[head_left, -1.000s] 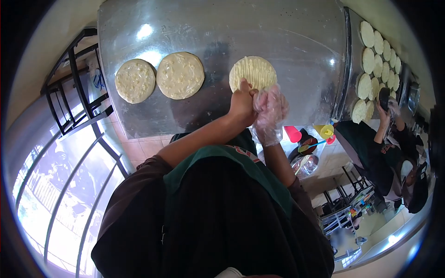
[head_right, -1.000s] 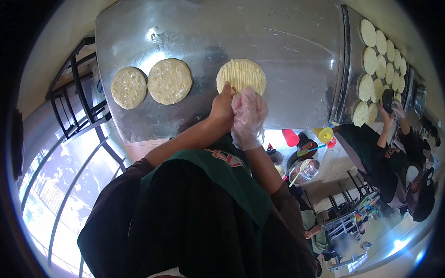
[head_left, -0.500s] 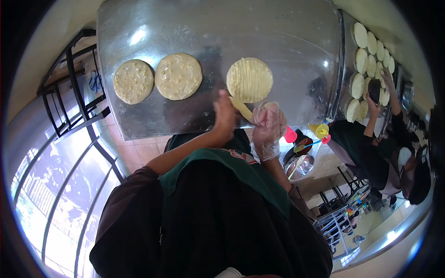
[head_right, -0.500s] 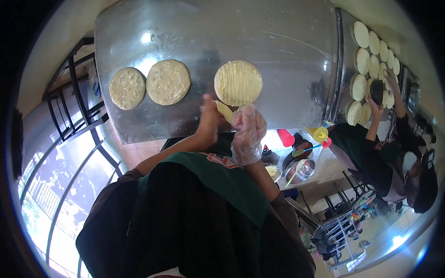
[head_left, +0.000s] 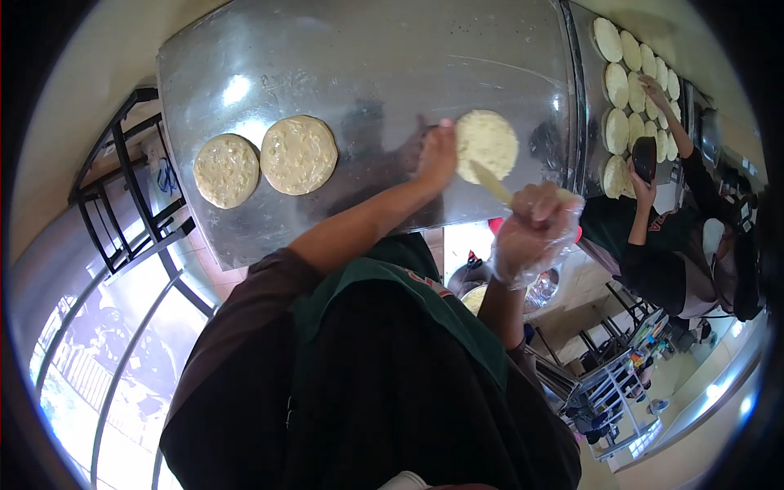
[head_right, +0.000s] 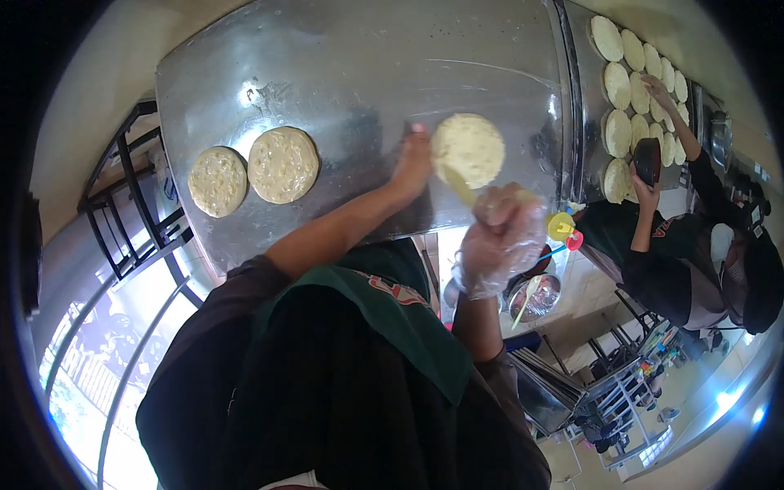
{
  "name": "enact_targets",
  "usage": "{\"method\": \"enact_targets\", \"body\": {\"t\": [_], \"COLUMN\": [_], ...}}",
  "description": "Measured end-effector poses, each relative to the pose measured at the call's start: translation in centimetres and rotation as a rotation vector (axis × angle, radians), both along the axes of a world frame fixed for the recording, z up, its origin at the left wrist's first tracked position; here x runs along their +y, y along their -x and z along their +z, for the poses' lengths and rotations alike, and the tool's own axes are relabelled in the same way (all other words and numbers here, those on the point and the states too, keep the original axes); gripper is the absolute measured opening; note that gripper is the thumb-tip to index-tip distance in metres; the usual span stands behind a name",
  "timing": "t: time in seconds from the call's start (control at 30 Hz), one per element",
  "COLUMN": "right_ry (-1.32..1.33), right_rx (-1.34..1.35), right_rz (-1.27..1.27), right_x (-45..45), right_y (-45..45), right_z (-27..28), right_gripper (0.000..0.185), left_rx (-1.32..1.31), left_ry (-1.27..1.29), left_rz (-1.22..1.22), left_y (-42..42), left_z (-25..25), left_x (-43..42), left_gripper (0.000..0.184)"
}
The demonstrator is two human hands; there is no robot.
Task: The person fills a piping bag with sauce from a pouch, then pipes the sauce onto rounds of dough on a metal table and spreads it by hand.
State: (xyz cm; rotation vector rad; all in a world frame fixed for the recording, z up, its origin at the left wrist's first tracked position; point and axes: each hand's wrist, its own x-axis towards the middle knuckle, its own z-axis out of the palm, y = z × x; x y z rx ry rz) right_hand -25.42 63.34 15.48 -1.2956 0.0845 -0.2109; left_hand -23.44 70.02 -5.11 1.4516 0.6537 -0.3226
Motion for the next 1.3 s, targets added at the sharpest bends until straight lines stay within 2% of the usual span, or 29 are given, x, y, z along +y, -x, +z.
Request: {"method": "enact_targets", "body": {"t": [0.03,0.07,0.1,0.17,0.2,0.27,0.3,0.37,0.4,0.43,0.47,0.5,0.53,0.57,0.6,0.63,0.73,0.77,0.87,0.97,1.03,1.07,1.13,1.17,1.2,1.27,1.3], "right_ry": [0.027,0.075,0.122,0.180,0.245,0.363,0.291,0.295,0.300,0.280,0.253,0.225,0.198,0.150,0.077,0.007,-0.244,-0.281,-0.262,-0.216,-0.226,-0.165,-0.043,0.216,0.382,0.711,0.750], "right_rx": [-0.055,-0.077,-0.098,-0.135,-0.215,-0.375,-0.349,-0.263,-0.222,-0.250,-0.247,-0.247,-0.245,-0.214,-0.157,-0.100,-0.026,-0.012,-0.054,-0.064,-0.026,-0.009,0.025,-0.073,-0.046,0.014,0.096], "right_rz": [-0.021,-0.057,-0.090,-0.120,-0.127,-0.136,-0.117,-0.108,-0.108,-0.091,-0.063,-0.035,-0.006,0.039,0.034,0.028,0.109,0.133,0.211,0.253,0.283,0.226,0.109,0.286,0.339,0.449,0.482], "right_x": [-0.4,-0.8,-1.1,-2.9,-3.6,-4.3,-4.2,-4.7,-4.8,-4.5,-4.3,-4.0,-3.7,-3.0,-2.1,-1.3,0.4,0.8,2.8,3.8,4.1,4.7,6.1,5.0,5.0,5.8,6.3], "right_y": [-0.5,-0.9,-1.3,-2.3,-2.6,-3.4,-3.6,-3.8,-3.9,-3.8,-3.6,-3.5,-3.3,-3.1,-2.8,-2.6,-2.1,-1.9,-1.0,-0.1,0.5,1.1,2.1,2.8,3.2,4.3,5.1], "right_z": [0.2,0.4,0.6,0.3,0.1,-0.2,0.3,0.6,0.6,0.4,0.1,-0.3,-0.6,-0.5,-0.5,-0.4,-0.2,0.0,1.0,1.2,1.0,0.8,0.2,-0.5,-0.3,0.1,0.5], "right_gripper": [0.036,0.036,0.036,0.037,0.037,0.038,0.040,0.042,0.042,0.042,0.041,0.041,0.040,0.038,0.037,0.036,0.035,0.036,0.036,0.035,0.033,0.032,0.031,0.032,0.033,0.038,0.037], "left_rx": [-0.081,-0.028,-0.037,-0.233,-0.069,-0.095,-0.107,-0.336,-0.350,-0.492,-0.462,-0.416,-0.217,-0.133,0.046,0.171,0.286,0.267,0.263,0.232,0.192,0.137,0.186,0.047,-0.091,-0.033,-0.012], "left_ry": [-0.071,-0.058,0.050,-0.090,0.342,0.292,0.263,-0.095,-0.239,-0.616,-0.696,-0.975,-1.166,-1.358,-1.427,-1.363,-1.019,-1.032,-1.034,-0.738,-0.631,-0.604,-0.695,-0.717,-0.735,0.113,0.592], "left_rz": [0.046,0.084,0.083,-0.048,0.127,-0.019,-0.091,-0.109,-0.053,-0.005,0.058,0.083,0.123,0.081,-0.038,-0.188,-0.503,-0.528,-0.433,-0.375,-0.298,-0.238,-0.163,-0.211,-0.256,-0.219,-0.130], "left_y": [-0.8,-1.6,-2.2,-3.4,-4.0,-3.9,-3.6,-2.0,-0.9,0.0,0.9,1.7,2.7,3.8,4.5,5.0,5.0,5.1,5.9,7.5,8.8,9.6,10.8,11.8,12.7,13.6,14.0], "left_z": [-0.4,2.1,3.0,-2.7,-0.1,1.6,1.8,1.2,2.6,3.5,5.6,5.1,5.8,5.3,5.9,6.2,6.4,5.9,5.5,4.0,4.5,4.1,6.6,7.4,8.1,12.4,12.2], "left_x": [-2.2,-3.3,-4.2,-9.0,-8.6,-6.6,-5.2,-0.8,3.1,7.3,12.2,16.3,19.7,23.4,25.6,27.4,29.6,29.6,28.9,27.2,24.0,22.4,18.8,17.4,16.1,13.8,12.0], "left_gripper": [0.070,0.067,0.064,0.062,0.063,0.067,0.070,0.059,0.047,0.042,0.039,0.043,0.046,0.054,0.061,0.069,0.074,0.078,0.074,0.080,0.076,0.073,0.066,0.065,0.064,0.060,0.058]}}
